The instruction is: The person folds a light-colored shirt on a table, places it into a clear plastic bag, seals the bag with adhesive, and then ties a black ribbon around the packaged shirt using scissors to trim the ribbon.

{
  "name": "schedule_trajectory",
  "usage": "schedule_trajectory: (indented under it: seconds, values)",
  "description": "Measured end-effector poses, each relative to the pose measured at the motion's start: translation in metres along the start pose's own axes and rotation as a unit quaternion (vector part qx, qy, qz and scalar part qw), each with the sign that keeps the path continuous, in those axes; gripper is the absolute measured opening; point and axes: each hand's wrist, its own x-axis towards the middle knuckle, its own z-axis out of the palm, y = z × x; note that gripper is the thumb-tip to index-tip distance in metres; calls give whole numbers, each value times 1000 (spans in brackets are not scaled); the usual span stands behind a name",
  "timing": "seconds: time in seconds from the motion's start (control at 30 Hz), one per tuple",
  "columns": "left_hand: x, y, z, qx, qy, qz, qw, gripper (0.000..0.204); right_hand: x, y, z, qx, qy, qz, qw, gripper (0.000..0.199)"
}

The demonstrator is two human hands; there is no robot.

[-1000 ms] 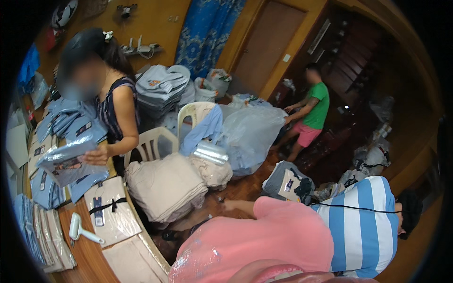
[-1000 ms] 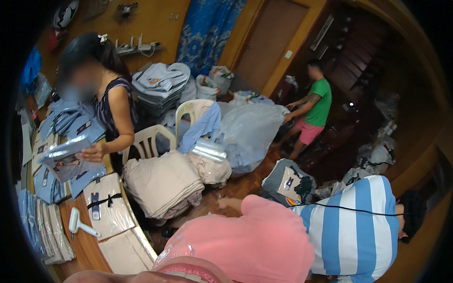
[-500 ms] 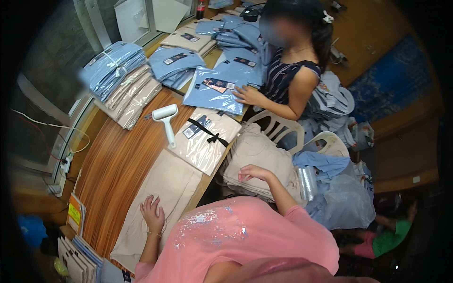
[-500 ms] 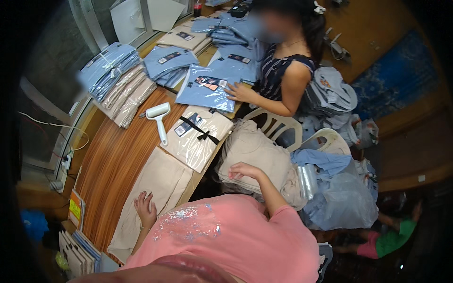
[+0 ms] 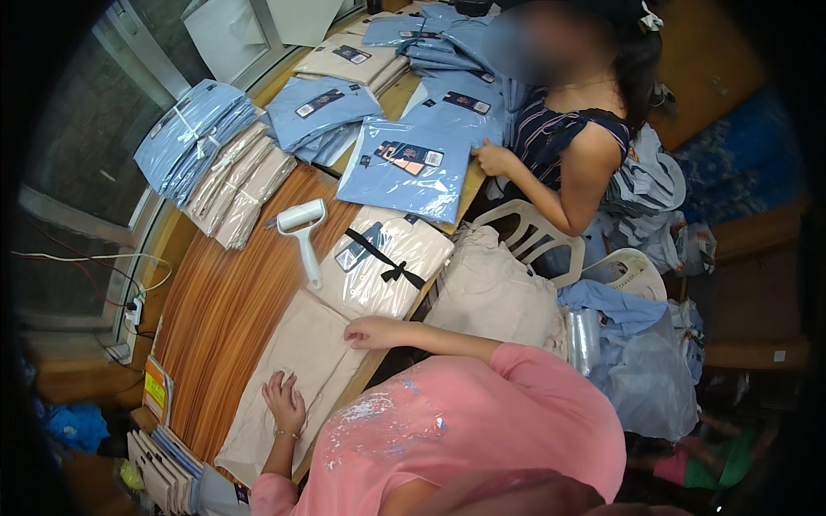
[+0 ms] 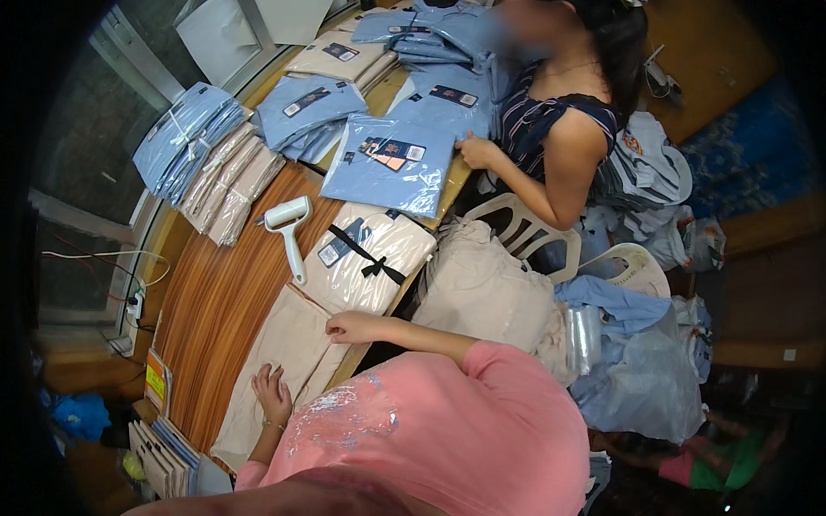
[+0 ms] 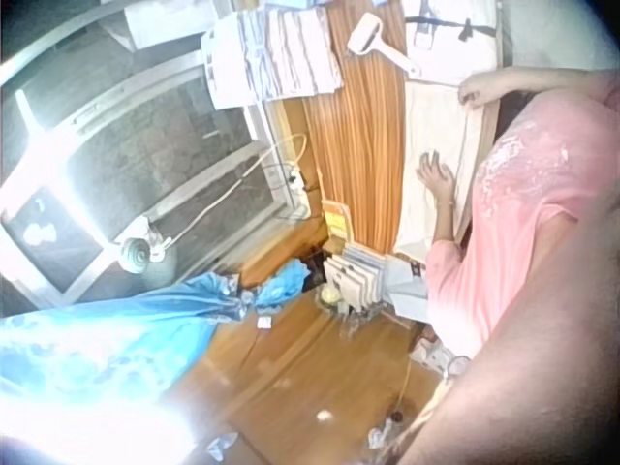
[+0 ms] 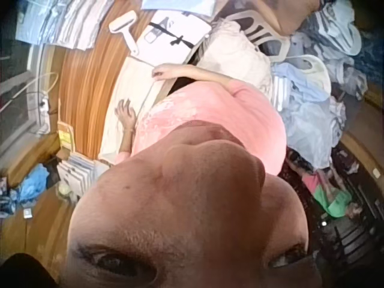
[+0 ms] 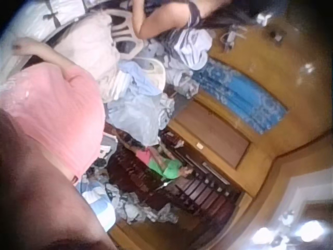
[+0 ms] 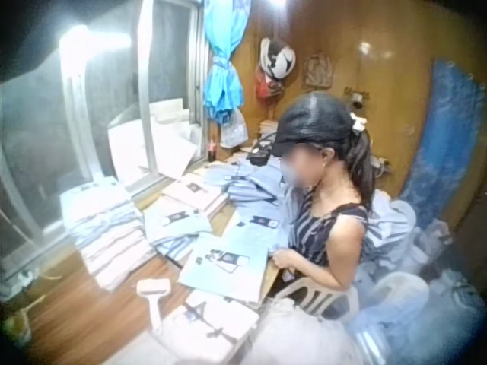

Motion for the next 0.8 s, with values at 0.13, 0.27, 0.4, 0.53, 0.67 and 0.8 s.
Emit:
schedule_trajectory:
  seconds: [0.13,0.27,0.4,0.53,0.67,0.8]
  values:
    - [2,2,1,14,-4,0,1000,33,-2,3,-11,1,-10,-3,1000,27]
    - [5,5,2,16,8,0,1000,35,0,5,-14,0,-25,10,1000,26]
    - [-4,-2,3,19,7,5,1000,39,5,9,-10,-15,-27,6,1000,27]
    - [2,-8,-1,25,-2,8,1000,44,12,29,-7,-54,-21,-11,998,30]
    - [-12,-12,6,27,45,10,999,44,16,-9,3,28,-5,73,997,26]
    - [-14,-12,1,22,50,11,998,44,31,-47,30,-93,82,44,991,23]
